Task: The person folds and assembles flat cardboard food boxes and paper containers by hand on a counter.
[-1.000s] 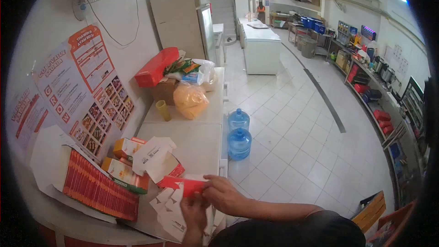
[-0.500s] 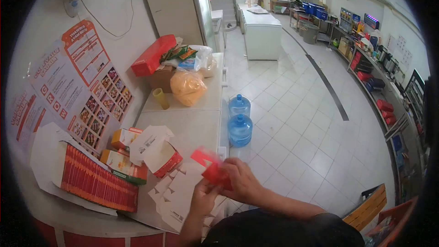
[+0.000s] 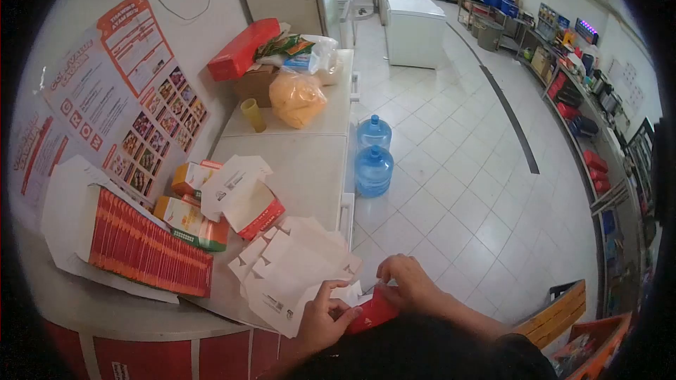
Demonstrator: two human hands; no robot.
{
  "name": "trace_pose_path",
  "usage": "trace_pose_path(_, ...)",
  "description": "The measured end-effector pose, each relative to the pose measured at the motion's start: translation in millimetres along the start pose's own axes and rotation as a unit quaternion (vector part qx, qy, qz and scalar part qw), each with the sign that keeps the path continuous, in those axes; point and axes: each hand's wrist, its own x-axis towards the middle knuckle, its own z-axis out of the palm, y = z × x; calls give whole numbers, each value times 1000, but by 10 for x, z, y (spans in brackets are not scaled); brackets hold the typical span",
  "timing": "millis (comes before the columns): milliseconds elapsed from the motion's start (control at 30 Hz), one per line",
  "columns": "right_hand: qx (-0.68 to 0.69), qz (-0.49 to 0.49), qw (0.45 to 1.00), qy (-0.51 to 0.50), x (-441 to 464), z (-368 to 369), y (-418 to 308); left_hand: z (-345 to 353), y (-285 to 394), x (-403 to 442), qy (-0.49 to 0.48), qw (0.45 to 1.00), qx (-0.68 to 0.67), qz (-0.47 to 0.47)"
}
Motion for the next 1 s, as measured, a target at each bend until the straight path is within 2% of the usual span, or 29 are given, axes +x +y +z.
trace_pose_path(100, 110, 44, 988, -98, -95, 32, -162, 15, 44, -29, -8, 1000, 4, 0)
trace_pose_path(233, 122, 57, 983, -123, -234, -39, -205, 40, -104, 57, -25, 996, 64, 58)
trace_pose_path(267, 113, 54, 983, -133, -293, -9, -160, 84, -65, 40, -3, 999, 35, -23)
trace_pose_path(300, 104, 52, 983, -143, -351, 14, -128, 110, -108, 32, -29, 999, 45, -6)
trace_pose_path(367, 88, 96, 991, -35, -407, 124, -158, 123, -199, 53, -76, 994, 66, 30)
trace_pose_path(400, 78, 110, 991, 13, -429, 148, -170, 148, -138, 54, -85, 996, 27, 7)
trace_pose_path(467, 94, 96, 991, -30, -451, 125, -211, 156, -27, 18, -79, 994, -49, -50)
trace_pose_path(500, 102, 81, 990, -59, -444, 89, -238, 195, -26, 22, -75, 996, -42, -25)
trace_pose_path(533, 131, 54, 981, -135, -427, -52, -329, 231, -31, 1, -68, 997, -37, -3)
trace_pose_path(633, 141, 101, 975, -139, -384, -32, -303, 166, -102, 9, -71, 997, 0, 5)
trace_pose_path(667, 93, 77, 978, -172, -388, 30, -299, 152, -102, 22, -74, 997, 13, 1)
trace_pose_path(767, -36, 27, 968, -246, -360, 67, -263, 205, -266, 70, -53, 980, 35, 189)
trace_pose_path(833, -62, 24, 962, -266, -288, 2, -287, 192, -143, 29, -17, 975, 62, 212)
trace_pose_path(867, -48, 20, 984, -168, -358, 204, 24, 184, -62, -1, 3, 973, 75, 220)
trace_pose_path(900, -49, 92, 995, 3, -304, 348, 186, 160, 19, -15, 20, 943, 137, 302)
trace_pose_path(933, -48, 162, 970, 175, -217, 402, 258, 118, 100, -20, 36, 903, 198, 380)
trace_pose_path(967, 84, 246, 943, 206, -139, 352, 372, 87, 159, -22, 49, 852, 259, 452)
trace_pose_path(1000, 215, 325, 892, 231, -35, 156, 383, 72, 191, -23, 31, 836, 273, 474)
